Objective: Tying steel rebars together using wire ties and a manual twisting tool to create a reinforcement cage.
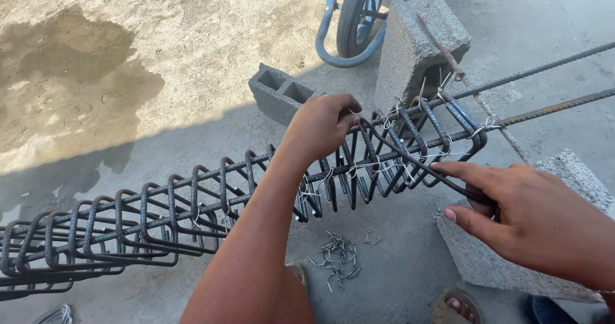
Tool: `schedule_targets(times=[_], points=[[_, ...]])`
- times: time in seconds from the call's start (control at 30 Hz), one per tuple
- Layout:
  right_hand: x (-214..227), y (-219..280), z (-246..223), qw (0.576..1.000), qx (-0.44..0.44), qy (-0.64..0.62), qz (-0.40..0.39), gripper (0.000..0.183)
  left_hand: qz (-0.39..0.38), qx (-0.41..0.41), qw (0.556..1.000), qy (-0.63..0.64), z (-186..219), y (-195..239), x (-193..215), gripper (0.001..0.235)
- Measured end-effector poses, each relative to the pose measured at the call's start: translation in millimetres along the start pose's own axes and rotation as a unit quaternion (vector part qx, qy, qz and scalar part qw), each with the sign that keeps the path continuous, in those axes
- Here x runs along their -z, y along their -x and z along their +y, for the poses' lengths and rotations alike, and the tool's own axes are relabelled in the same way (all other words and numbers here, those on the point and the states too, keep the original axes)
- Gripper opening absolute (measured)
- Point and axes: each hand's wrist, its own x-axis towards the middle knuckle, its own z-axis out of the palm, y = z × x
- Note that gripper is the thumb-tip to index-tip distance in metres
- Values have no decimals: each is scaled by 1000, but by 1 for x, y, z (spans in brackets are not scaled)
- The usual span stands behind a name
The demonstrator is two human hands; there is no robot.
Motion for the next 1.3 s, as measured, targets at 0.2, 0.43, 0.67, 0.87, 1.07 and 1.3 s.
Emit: schedule_targets(times=[0.2, 0.43, 0.67, 0.87, 1.07, 1.3], points=[[-11, 3, 11, 997, -37, -18, 72, 61, 45, -28, 997, -47, -7, -14, -39, 25], [-31, -7, 41, 986, -57, 35, 152, 58, -24, -1, 1000, 1, 3, -40, -59, 29], [-31, -15, 37, 990, -21, -34, 135, 57, -2, 23, 993, 116, -1, -53, -67, 15], [-30, -23, 30, 975, -15, -157, 154, 55, -28, 50, 987, 153, -3, -63, -64, 17], [-31, -31, 29, 977, -39, -183, 105, 52, -42, 40, 988, 144, -10, -69, -68, 17], [-42, -25, 14, 948, 3, -309, 73, 77, -21, 50, 987, 153, -8, -80, -82, 14]])
